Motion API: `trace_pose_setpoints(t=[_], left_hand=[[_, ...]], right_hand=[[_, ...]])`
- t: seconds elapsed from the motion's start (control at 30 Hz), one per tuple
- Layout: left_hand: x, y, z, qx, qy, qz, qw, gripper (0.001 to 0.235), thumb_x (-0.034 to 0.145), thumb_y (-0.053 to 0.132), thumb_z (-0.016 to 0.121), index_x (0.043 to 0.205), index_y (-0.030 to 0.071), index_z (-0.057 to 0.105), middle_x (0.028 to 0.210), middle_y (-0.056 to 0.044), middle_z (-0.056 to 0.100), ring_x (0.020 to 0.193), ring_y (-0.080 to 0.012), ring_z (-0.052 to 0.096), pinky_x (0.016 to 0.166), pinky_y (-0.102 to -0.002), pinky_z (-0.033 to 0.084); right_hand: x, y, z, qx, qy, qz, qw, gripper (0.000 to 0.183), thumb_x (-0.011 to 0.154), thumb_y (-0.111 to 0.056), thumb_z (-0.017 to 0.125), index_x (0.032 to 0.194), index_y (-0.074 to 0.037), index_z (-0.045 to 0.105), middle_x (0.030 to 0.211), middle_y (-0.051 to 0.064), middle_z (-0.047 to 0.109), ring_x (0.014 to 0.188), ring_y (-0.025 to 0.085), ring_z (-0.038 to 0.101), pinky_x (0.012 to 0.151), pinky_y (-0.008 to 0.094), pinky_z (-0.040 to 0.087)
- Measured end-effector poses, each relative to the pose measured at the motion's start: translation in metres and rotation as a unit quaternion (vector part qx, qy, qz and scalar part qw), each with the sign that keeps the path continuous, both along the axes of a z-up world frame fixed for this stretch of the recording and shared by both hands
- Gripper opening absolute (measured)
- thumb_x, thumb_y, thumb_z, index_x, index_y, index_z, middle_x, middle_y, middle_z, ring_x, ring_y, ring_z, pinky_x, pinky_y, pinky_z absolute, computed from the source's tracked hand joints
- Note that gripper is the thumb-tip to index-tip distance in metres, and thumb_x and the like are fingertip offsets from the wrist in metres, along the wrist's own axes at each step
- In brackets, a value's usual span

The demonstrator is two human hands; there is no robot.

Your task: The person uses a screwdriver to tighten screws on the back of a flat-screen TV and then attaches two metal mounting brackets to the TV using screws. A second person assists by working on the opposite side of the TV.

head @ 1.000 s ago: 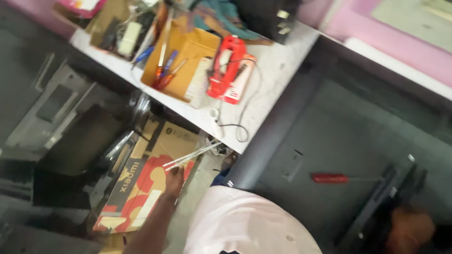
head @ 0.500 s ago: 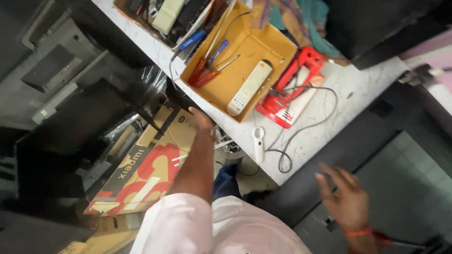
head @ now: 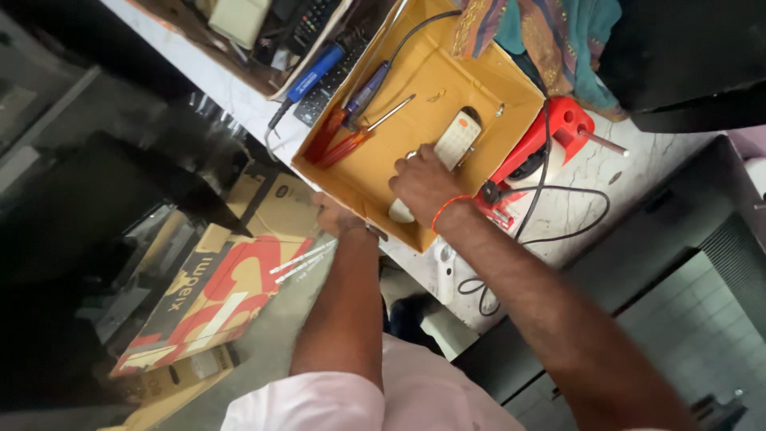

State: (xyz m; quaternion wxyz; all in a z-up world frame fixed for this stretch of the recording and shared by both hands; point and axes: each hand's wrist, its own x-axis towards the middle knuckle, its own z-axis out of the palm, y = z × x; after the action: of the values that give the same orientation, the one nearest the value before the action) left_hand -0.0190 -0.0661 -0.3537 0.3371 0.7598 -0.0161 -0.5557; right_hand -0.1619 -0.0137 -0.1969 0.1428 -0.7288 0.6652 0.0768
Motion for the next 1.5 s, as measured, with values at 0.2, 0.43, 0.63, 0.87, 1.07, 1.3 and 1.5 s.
trace_pose_setpoints(t=[0.2,0.43,0.63,0.87,1.07,1.3,1.5], left_hand=[[-0.005,-0.002,0.002,0.019,-0.07,0.019,0.997,0.066,0.097,0.058,0.053,0.084,-0.005,0.068,0.09,-0.013,0.075,0.072,-0.0286,0.069,0.062,-0.045,0.057],[-0.013,-0.013,0.035,0.123,-0.173,-0.078,0.974,0.074,0.093,0.063,0.047,0.09,-0.006,0.074,0.088,-0.015,0.077,0.077,-0.0316,0.073,0.067,-0.047,0.057],[-0.013,-0.019,0.048,0.131,-0.24,-0.109,0.956,0.074,0.094,0.061,0.042,0.091,-0.003,0.078,0.089,-0.02,0.078,0.082,-0.0376,0.073,0.075,-0.047,0.057],[-0.011,-0.013,0.04,0.107,-0.196,-0.107,0.969,0.073,0.095,0.06,0.042,0.092,-0.006,0.075,0.089,-0.019,0.078,0.081,-0.0363,0.074,0.073,-0.047,0.058],[-0.011,-0.015,0.034,0.138,-0.233,-0.123,0.955,0.073,0.095,0.059,0.043,0.095,-0.007,0.075,0.09,-0.02,0.078,0.08,-0.0371,0.073,0.071,-0.048,0.056],[-0.01,-0.01,0.04,0.055,-0.147,-0.072,0.985,0.069,0.095,0.056,0.044,0.093,-0.006,0.075,0.087,-0.016,0.079,0.076,-0.0344,0.074,0.069,-0.046,0.058],[-0.009,-0.006,0.036,0.077,-0.186,-0.098,0.975,0.076,0.096,0.062,0.044,0.089,-0.008,0.075,0.09,-0.016,0.078,0.077,-0.0322,0.073,0.068,-0.046,0.057]], right_hand=[[-0.012,-0.02,-0.017,0.012,-0.036,0.045,0.998,0.014,0.086,-0.012,0.064,0.092,-0.02,0.074,0.096,0.006,0.068,0.098,0.026,0.066,0.098,0.047,0.042],[-0.088,-0.032,0.023,-0.156,-0.112,-0.142,0.971,0.023,0.087,-0.014,0.08,0.109,-0.01,0.074,0.106,0.009,0.069,0.101,0.033,0.067,0.083,0.046,0.053],[-0.098,-0.011,0.005,0.128,0.052,-0.175,0.975,0.057,0.058,-0.048,0.093,0.098,-0.012,0.076,0.096,0.014,0.074,0.095,0.033,0.07,0.085,0.049,0.052],[-0.063,-0.001,-0.039,0.163,0.095,-0.169,0.967,0.036,0.066,-0.035,0.091,0.09,-0.012,0.077,0.096,0.011,0.076,0.095,0.03,0.072,0.079,0.044,0.057],[-0.075,0.007,-0.054,0.125,0.039,-0.206,0.97,0.01,0.077,-0.005,0.072,0.084,-0.007,0.077,0.091,0.019,0.074,0.091,0.037,0.072,0.08,0.046,0.059],[-0.079,0.006,-0.051,0.092,0.019,-0.188,0.978,0.009,0.078,-0.005,0.071,0.084,-0.008,0.076,0.089,0.019,0.074,0.09,0.038,0.072,0.08,0.049,0.058],[-0.079,-0.006,-0.037,0.118,0.018,-0.187,0.975,0.009,0.074,-0.007,0.075,0.083,-0.007,0.076,0.088,0.019,0.074,0.088,0.037,0.072,0.078,0.048,0.058]])
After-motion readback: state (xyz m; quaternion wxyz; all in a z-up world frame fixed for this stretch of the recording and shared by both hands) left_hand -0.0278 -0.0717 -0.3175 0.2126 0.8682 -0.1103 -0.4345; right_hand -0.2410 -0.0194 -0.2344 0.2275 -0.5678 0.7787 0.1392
